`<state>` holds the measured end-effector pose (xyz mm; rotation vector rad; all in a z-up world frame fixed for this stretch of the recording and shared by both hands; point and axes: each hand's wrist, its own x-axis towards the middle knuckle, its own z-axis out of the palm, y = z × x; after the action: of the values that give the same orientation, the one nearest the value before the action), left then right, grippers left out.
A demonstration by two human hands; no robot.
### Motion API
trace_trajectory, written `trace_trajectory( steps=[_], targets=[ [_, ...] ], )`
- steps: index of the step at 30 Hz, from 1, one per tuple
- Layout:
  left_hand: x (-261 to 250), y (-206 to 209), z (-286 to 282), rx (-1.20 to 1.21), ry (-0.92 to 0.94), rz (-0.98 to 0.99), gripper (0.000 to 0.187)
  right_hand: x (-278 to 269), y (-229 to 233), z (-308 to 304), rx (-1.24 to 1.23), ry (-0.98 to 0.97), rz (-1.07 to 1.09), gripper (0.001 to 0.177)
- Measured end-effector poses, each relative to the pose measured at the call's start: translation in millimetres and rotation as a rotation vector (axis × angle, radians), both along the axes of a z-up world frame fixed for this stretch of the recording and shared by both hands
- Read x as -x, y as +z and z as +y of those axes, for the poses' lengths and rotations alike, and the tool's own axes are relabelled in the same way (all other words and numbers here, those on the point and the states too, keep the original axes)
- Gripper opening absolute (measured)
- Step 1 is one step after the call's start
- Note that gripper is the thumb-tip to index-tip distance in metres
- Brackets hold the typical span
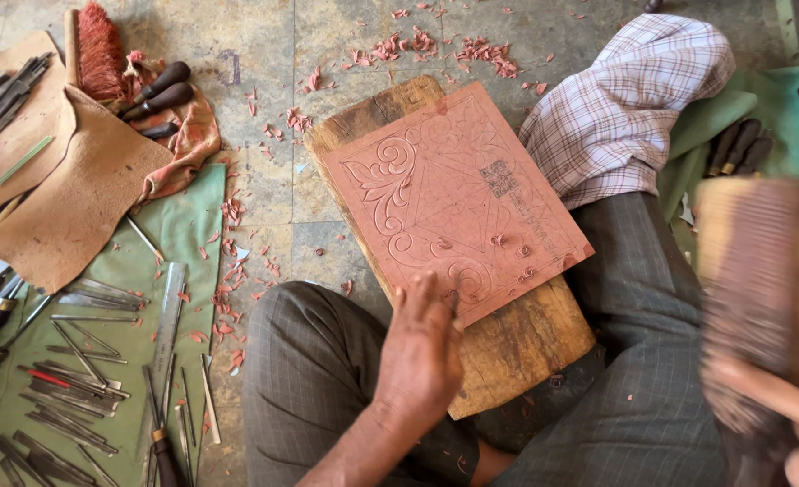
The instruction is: The person carves a floral design into a wooden block using a chisel and a wooden mallet. They follow the pre-marked lines on the wood and periodically brush away wood shavings by hand.
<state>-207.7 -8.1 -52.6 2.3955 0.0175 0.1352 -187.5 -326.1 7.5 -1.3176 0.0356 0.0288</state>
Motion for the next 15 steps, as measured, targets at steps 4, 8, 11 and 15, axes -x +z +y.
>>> trace_trajectory(
  steps=[4, 8, 11, 15],
  targets=[
    [13.5, -14.8, -20.7, -0.051, -0.115, 0.101, 0.031, 21.1, -41.3, -44.8, -0.679, 0.026, 0.056, 0.091],
    [16.0, -4.2, -34.5, 0.013, -0.161, 0.031, 0.033, 19.3, -66.2, -82.8, -0.866, 0.073, 0.078, 0.087],
    [10.4, 18.4, -38.4, 0.194, -0.248, 0.256, 0.031, 17.5, -76.7, -101.1, -0.925, 0.097, 0.09, 0.085],
    [-3.9, 30.3, -42.7, 0.376, -0.301, 0.382, 0.03, 14.6, -84.5, -116.0, -0.984, 0.128, 0.1, 0.082]
  ],
)
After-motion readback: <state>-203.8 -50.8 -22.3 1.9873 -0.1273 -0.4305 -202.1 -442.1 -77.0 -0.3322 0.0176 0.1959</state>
